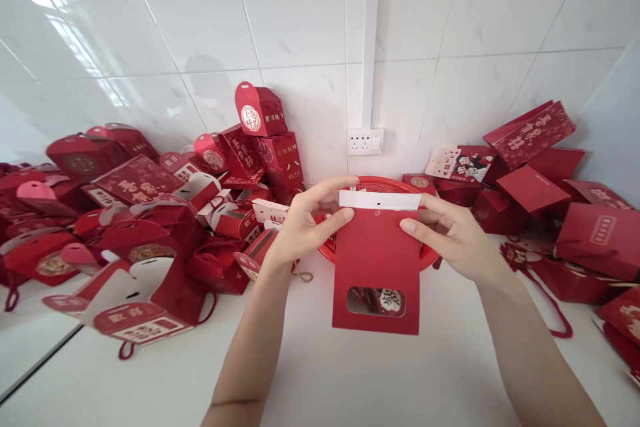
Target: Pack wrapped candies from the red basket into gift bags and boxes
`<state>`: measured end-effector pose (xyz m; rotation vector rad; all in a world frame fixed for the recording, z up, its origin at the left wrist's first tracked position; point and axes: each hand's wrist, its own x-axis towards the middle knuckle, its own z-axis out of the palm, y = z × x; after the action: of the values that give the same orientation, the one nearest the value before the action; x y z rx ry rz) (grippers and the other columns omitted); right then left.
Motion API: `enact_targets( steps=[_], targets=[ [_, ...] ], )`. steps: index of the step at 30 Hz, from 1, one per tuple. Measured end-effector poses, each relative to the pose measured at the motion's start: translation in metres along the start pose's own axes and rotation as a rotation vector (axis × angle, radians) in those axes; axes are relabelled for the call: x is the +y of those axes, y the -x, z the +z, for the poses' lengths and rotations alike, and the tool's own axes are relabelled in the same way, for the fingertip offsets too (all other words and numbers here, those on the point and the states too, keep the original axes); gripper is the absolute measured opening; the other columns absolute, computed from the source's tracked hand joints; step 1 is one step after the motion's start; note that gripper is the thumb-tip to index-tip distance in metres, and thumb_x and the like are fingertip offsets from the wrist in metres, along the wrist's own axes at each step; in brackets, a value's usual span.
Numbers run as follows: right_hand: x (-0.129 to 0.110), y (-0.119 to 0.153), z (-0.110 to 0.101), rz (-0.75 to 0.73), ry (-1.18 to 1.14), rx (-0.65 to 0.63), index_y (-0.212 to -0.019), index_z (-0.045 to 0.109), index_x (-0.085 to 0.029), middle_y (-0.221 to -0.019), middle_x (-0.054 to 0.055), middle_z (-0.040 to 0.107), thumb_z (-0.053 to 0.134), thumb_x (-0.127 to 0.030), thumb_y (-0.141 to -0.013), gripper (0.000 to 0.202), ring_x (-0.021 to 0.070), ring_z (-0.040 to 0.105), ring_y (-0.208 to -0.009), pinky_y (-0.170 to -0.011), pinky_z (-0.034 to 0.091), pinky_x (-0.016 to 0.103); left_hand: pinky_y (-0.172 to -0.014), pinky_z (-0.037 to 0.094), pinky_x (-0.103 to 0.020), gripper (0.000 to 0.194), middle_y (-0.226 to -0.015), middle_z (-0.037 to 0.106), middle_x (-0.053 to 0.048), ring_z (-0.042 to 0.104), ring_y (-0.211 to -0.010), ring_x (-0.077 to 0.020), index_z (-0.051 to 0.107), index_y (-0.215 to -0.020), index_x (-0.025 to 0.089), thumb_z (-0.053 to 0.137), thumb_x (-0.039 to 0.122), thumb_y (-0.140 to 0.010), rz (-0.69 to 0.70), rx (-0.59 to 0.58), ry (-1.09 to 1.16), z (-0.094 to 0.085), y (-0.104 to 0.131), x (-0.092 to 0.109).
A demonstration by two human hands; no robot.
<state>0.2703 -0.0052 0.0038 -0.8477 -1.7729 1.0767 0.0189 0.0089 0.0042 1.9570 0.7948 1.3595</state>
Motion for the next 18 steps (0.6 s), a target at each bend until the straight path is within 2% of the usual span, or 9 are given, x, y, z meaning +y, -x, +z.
enact_targets(
  steps=[3, 5, 9, 11, 14, 18],
  targets=[
    [0.001, -0.0008, 0.0005, -0.058, 0.028, 0.048, -0.106, 0.073, -0.02, -0.086, 0.004, 0.076, 0.069, -0.046, -0.093, 0.029, 0.021, 0.074, -0.08, -0.071, 0.063, 0.032, -0.061, 0.056, -0.023, 0.04, -0.092, 0.074, -0.005, 0.064, -0.067, -0.0126, 0.066, -0.128, 0.021, 0.07, 0.034, -0.091, -0.02, -0.033, 0.008, -0.001, 0.0002, -0.0006],
    [0.0017, -0.0011, 0.0, -0.072, 0.038, 0.067, -0.104, 0.073, -0.02, -0.083, 0.004, 0.077, 0.069, -0.045, -0.092, 0.028, 0.0209, 0.074, -0.079, -0.07, 0.062, 0.031, -0.059, 0.055, -0.023, 0.042, -0.093, 0.074, -0.005, 0.065, -0.066, -0.0127, 0.065, -0.13, 0.022, 0.071, 0.035, -0.091, -0.038, -0.068, 0.029, -0.0022, 0.0004, -0.0004],
    [0.0022, -0.0018, 0.0, -0.075, 0.024, 0.107, -0.105, 0.074, -0.021, -0.09, 0.005, 0.079, 0.072, -0.047, -0.09, 0.03, 0.0237, 0.076, -0.085, -0.071, 0.063, 0.034, -0.064, 0.059, -0.026, 0.052, -0.097, 0.075, -0.007, 0.072, -0.079, -0.0189, 0.062, -0.135, 0.023, 0.076, 0.036, -0.087, -0.086, -0.175, 0.073, -0.0035, 0.0012, 0.0022],
    [0.0025, -0.0021, 0.0007, -0.071, 0.008, 0.13, -0.104, 0.074, -0.022, -0.094, 0.006, 0.079, 0.073, -0.047, -0.088, 0.031, 0.0249, 0.076, -0.087, -0.073, 0.064, 0.036, -0.063, 0.059, -0.024, 0.051, -0.09, 0.075, -0.005, 0.072, -0.077, -0.0185, 0.062, -0.135, 0.023, 0.075, 0.034, -0.088, -0.106, -0.203, 0.083, -0.0029, 0.0017, 0.0034],
    [0.0025, -0.0022, 0.0014, -0.066, -0.004, 0.154, -0.104, 0.073, -0.022, -0.098, 0.007, 0.08, 0.075, -0.048, -0.086, 0.032, 0.0257, 0.076, -0.089, -0.072, 0.065, 0.037, -0.056, 0.057, -0.021, 0.043, -0.082, 0.074, -0.002, 0.07, -0.067, -0.0147, 0.064, -0.131, 0.022, 0.074, 0.03, -0.089, -0.092, -0.183, 0.07, -0.0014, 0.0022, 0.0034],
    [0.0013, -0.0017, 0.0003, -0.081, 0.052, 0.121, -0.105, 0.074, -0.023, -0.098, 0.006, 0.078, 0.071, -0.05, -0.09, 0.032, 0.0224, 0.074, -0.085, -0.068, 0.062, 0.031, -0.053, 0.056, -0.02, 0.033, -0.102, 0.077, -0.006, 0.068, -0.063, -0.0115, 0.071, -0.122, 0.021, 0.073, 0.027, -0.09, -0.028, -0.174, 0.052, -0.0004, 0.0024, 0.0015]
  ],
)
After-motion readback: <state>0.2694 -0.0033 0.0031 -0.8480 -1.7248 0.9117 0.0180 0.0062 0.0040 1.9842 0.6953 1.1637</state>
